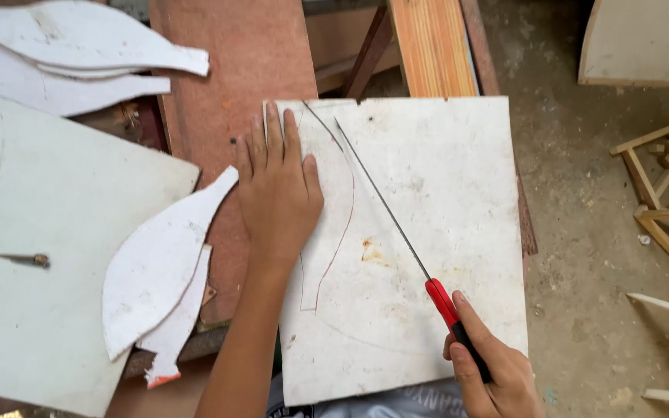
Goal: Using a hand saw to cut a curved shape out of a thin sheet following a marked line.
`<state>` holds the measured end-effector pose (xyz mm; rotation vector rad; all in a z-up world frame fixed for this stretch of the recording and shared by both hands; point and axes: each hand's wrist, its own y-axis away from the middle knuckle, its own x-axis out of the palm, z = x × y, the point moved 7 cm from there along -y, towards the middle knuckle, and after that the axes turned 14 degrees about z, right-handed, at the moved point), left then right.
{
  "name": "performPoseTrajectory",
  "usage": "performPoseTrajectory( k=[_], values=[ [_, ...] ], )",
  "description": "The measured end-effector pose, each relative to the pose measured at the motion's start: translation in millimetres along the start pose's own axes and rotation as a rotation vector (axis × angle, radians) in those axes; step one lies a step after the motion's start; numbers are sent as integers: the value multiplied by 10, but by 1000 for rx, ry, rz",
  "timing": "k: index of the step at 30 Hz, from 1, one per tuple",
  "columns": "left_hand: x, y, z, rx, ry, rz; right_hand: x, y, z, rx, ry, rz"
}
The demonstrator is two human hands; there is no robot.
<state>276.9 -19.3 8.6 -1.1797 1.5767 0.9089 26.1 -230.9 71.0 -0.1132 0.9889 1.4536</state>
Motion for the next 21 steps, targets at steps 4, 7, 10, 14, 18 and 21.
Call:
performPoseTrajectory(
  k=[4,7,10,14,18,21],
  values=[
    [-42,10,-32,-19,16,4,-65,112,172,-170,81,-99],
    [-15,28,-39,-28,25,6,-111,232,272,-158,124,-169],
    [3,56,-26,-33,14,-1,-179,332,355,-190,171,-196],
    [2,35,-28,-31,23,-26,-290,358,353,-155,235,-142],
    [-2,36,-57,-54,46,-25,-350,399,202,38,240,-49],
    [-33,34,-57,-64,34,-36,-383,356,365,8,269,-70]
  ],
)
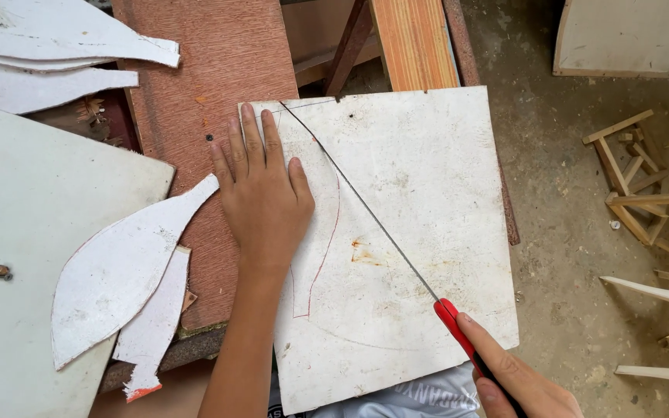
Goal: Using a hand saw to cut a curved shape out of a thin sheet following a marked line.
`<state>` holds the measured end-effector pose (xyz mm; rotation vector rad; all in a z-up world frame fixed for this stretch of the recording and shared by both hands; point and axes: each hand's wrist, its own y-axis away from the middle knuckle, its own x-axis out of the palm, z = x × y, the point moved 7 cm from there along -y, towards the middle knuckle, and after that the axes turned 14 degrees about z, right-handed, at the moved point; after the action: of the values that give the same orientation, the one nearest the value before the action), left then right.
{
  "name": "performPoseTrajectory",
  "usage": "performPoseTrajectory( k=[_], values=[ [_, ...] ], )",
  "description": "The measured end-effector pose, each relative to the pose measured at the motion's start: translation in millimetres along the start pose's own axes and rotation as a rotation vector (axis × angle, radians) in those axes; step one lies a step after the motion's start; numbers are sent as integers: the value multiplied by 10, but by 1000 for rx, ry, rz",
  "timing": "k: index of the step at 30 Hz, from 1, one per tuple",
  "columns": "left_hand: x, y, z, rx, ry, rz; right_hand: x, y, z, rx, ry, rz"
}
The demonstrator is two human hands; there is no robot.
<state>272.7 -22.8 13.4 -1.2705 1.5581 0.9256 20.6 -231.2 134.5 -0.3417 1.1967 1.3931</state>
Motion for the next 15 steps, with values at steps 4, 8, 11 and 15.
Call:
performPoseTrajectory(
  k=[4,8,11,15],
  values=[
    [14,5,7,-3,-3,17,-77,-40,218,-100,56,-74],
    [21,-3,7,-5,-6,6,-72,60,44,-16,106,-64],
    [-7,5,-14,4,7,31,-157,-6,301,-102,86,-68],
    [-37,-19,-29,11,-2,15,-206,-142,648,-205,13,-31]
  ],
)
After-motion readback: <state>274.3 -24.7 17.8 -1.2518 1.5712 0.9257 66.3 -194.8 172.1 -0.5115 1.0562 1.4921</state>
